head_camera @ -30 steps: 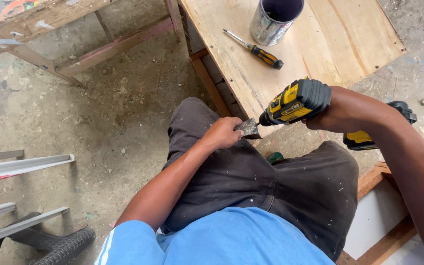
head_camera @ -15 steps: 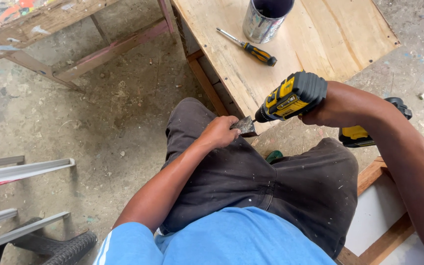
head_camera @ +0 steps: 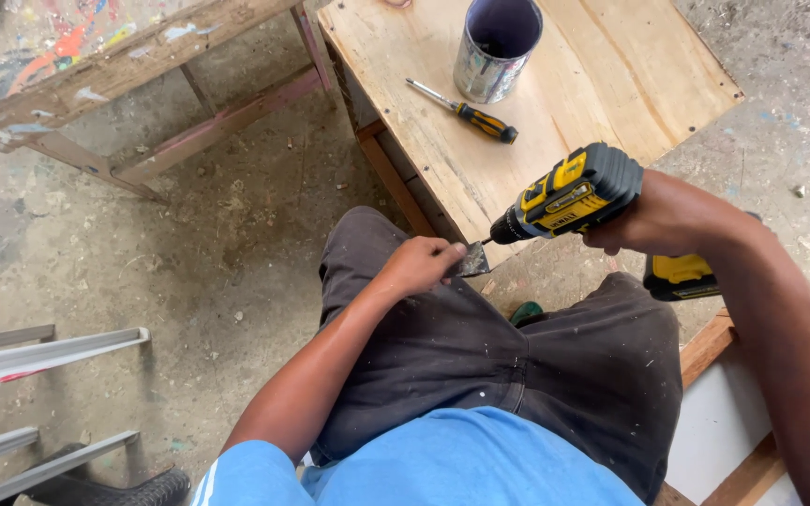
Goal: Assembling or repairing a wooden box using a power drill, manual screwdriver, and a putty knife for surface preparation.
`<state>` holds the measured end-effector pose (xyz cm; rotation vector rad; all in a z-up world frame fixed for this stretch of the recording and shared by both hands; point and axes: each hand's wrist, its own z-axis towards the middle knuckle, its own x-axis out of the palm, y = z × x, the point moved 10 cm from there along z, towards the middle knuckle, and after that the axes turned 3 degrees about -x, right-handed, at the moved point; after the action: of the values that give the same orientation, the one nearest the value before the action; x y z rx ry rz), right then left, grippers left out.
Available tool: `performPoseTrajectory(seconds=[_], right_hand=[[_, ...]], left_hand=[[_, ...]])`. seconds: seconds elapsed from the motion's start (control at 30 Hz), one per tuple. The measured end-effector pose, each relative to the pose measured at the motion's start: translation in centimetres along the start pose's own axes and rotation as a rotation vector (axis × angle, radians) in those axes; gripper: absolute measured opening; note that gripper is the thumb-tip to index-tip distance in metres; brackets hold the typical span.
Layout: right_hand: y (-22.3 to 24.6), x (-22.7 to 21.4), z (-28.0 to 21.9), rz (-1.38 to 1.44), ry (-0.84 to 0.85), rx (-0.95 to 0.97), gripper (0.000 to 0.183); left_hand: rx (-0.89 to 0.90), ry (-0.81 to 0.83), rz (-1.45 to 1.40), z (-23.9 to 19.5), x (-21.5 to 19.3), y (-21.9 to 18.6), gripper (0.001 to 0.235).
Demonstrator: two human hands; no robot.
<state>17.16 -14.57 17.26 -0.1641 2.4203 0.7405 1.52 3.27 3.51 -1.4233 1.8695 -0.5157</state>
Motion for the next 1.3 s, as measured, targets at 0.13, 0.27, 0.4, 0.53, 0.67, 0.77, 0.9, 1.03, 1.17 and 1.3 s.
performPoseTrajectory(seconds=[0.13, 0.27, 0.4, 0.53, 0.67, 0.77, 0.9, 1.03, 1.17, 1.3], right_hand=[[-1.6, -0.1, 0.2, 0.124, -0.042, -0.044, 0.048], [-3.2, -1.8, 0.1, 0.228, -0.106, -0.052, 0.052], [-2.5, -5.6, -3.0, 0.249, -0.37, 0.012, 0.037], [-5.8, -8.5, -2.4, 0.047, -0.658, 0.006, 0.051], [-6.4, -9.7, -0.5, 0.104, -0.865, -0.114, 0.055], [-7.5, -9.4, 2.7, 0.118, -0.943, -0.174, 0.067], [-9.8, -8.6, 8.4, -0.069, -0.94, -0.009, 0.072], [-8.0, -7.6, 10.2, -0.221, -0.886, 0.036, 0.073], [-10.4, -8.5, 14.6, -0.396, -0.854, 0.054, 0.077], [-13.1, -8.5, 17.0, -0.354, -0.801, 0.001, 0.082]], left_hand=[[-0.057, -0.095, -0.161, -0.1, -2.0, -0.1, 0.054], [-0.012, 0.035, -0.039, -1.2, -1.8, -3.7, 0.031], [0.091, 0.14, 0.262, -0.2, 0.5, -5.6, 0.055], [0.237, 0.061, 0.513, 3.5, 3.1, -4.6, 0.036], [0.34, -0.049, 0.69, 4.4, 3.4, -5.7, 0.016], [0.325, -0.089, 0.698, 4.7, 2.6, -6.2, 0.027], [0.252, -0.161, 0.097, 6.4, -2.0, -6.7, 0.031], [0.112, -0.121, -0.103, 7.0, -2.6, -8.9, 0.037], [0.11, -0.155, -0.143, 10.5, -2.6, -10.8, 0.038], [0.083, -0.234, -0.107, 13.7, -2.3, -10.8, 0.041]])
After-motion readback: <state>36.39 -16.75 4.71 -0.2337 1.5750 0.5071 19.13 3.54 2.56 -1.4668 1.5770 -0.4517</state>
